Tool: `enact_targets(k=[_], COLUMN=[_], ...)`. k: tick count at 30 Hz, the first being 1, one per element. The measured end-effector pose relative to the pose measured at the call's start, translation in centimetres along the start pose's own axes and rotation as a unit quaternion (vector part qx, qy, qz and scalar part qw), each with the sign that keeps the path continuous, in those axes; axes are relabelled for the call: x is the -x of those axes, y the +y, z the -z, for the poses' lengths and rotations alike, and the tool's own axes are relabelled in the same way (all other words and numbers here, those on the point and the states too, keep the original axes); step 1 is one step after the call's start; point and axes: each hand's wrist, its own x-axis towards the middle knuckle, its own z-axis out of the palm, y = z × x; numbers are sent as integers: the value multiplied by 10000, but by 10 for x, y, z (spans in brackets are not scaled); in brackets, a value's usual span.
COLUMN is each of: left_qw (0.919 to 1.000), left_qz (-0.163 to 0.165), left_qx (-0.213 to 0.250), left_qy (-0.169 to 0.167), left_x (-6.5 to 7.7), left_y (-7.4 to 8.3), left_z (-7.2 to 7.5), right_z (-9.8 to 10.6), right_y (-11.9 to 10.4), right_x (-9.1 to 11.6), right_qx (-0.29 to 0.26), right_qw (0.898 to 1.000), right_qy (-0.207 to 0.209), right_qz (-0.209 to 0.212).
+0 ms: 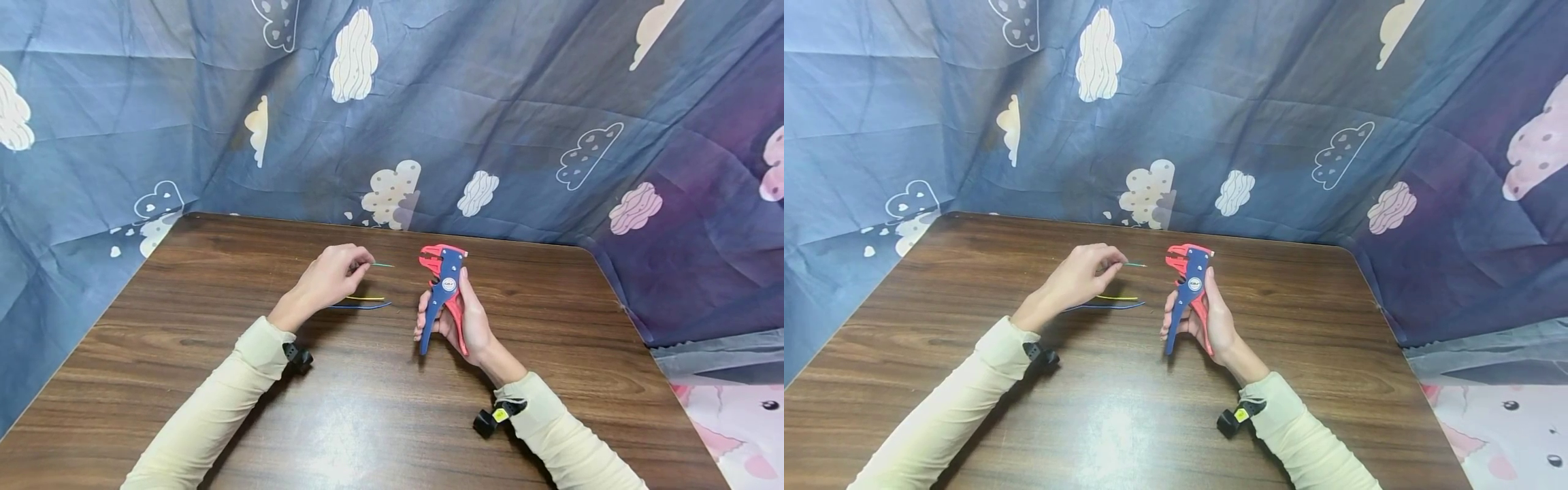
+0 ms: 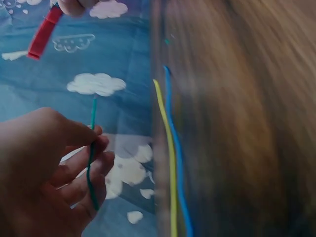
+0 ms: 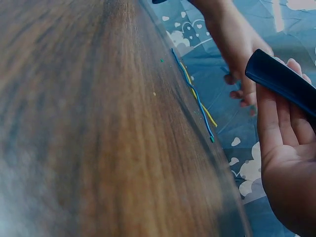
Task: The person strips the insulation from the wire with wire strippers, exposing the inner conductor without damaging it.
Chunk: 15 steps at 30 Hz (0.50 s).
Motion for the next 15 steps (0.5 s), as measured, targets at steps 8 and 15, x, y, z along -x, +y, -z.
enact_targets(k=[8, 15], left_qw=[9988, 9967], left_qz=[276, 406], left_qx=[-124, -159], left_qy=[-381, -682], left_x=[4, 4], left_y=[-21, -28], left_z=[-4, -4], right_z=[2, 4], right_y=[2, 1], right_x=[0, 0], right_qx=[-75, -168], right_qw=[9999, 9997], right_qy=[14, 78], right_qz=[-76, -140])
